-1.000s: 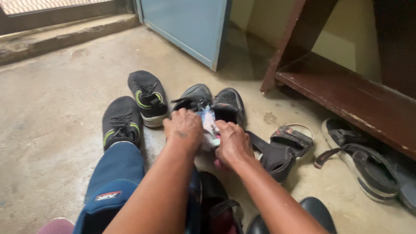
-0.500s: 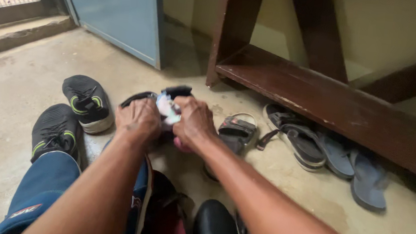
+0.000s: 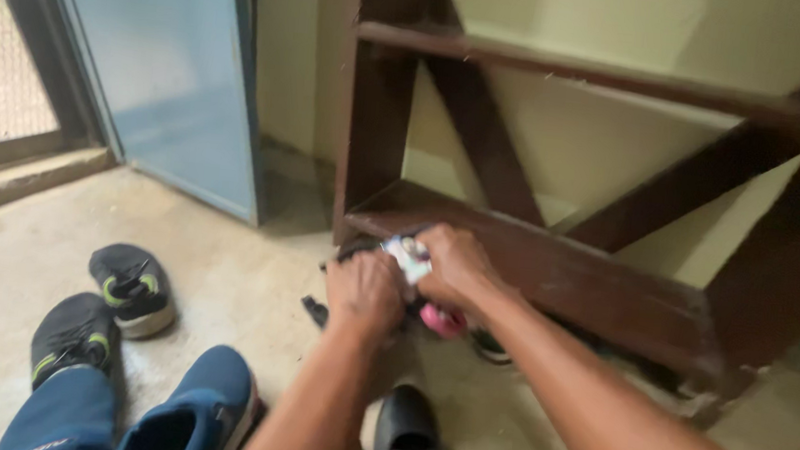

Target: The person wipes the exterior of several shoes with a cloth. They handle blue sneakers and black shoes one at a time, rubbing the cloth over the uppers and sides.

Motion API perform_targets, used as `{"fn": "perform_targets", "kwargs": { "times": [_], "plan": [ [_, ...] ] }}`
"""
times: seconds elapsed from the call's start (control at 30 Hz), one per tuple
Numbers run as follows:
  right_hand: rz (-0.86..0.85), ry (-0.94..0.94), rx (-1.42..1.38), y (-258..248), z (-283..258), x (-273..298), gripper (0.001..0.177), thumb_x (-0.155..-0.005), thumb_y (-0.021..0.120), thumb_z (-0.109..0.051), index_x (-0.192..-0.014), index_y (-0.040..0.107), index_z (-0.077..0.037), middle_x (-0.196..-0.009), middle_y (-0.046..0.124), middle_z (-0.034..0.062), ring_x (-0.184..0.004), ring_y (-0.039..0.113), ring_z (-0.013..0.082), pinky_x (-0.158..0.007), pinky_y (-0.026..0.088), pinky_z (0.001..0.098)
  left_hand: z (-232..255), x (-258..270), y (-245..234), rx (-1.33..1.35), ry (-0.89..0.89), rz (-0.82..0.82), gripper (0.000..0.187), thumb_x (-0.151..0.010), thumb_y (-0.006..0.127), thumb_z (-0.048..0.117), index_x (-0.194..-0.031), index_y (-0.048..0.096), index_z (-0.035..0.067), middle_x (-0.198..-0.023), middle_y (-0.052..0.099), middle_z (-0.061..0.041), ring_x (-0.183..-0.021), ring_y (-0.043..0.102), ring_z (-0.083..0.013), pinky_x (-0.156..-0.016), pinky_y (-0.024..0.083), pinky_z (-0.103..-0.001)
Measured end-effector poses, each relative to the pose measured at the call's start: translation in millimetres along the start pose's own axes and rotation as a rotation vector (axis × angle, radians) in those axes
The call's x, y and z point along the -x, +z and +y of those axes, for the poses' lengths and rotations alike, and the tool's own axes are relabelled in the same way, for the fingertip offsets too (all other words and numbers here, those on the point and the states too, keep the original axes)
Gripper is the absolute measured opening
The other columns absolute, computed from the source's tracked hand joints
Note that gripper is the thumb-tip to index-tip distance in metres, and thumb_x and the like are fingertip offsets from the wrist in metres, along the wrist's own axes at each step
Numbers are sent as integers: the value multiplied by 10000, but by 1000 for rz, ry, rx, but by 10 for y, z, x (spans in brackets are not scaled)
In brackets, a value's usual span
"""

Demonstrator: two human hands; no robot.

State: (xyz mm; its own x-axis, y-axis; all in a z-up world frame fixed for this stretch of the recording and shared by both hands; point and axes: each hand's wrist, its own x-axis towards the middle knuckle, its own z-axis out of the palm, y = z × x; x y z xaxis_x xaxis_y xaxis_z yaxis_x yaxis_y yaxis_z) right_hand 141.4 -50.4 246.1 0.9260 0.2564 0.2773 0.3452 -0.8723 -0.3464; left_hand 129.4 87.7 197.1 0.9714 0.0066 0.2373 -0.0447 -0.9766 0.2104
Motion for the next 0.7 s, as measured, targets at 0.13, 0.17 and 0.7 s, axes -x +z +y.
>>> {"fn": "perform_targets", "kwargs": {
  "times": [0.13, 0.17, 0.7],
  "plan": [
    [10, -3, 9, -98, 461, 568, 237, -680, 765, -171, -914, 790, -137, -938, 740, 221, -944, 713, 410, -810, 576, 481, 566, 343, 311, -31, 62, -59, 224, -858, 663, 222, -1056, 707, 125, -1056, 742, -110, -1011, 713, -255, -905, 461, -424],
    [-4, 74, 17, -95, 567, 693, 256, -677, 764, -151, -932, 791, -154, -956, 740, 215, -956, 710, 407, -820, 570, 483, 677, 418, 414, -4, 60, -64, 210, -872, 657, 216, -1056, 708, 131, -1043, 748, -107, -1004, 719, -257, -900, 465, -422],
    [-537, 204, 216, 626, 1827, 1928, 329, -736, 825, -340, -901, 787, -58, -987, 746, 227, -999, 737, 371, -841, 585, 442, 1610, 1561, 1533, 126, 262, -188, 143, -862, 666, 237, -947, 741, 150, -937, 745, -93, -947, 693, -262, -901, 397, -430]
  ]
}}
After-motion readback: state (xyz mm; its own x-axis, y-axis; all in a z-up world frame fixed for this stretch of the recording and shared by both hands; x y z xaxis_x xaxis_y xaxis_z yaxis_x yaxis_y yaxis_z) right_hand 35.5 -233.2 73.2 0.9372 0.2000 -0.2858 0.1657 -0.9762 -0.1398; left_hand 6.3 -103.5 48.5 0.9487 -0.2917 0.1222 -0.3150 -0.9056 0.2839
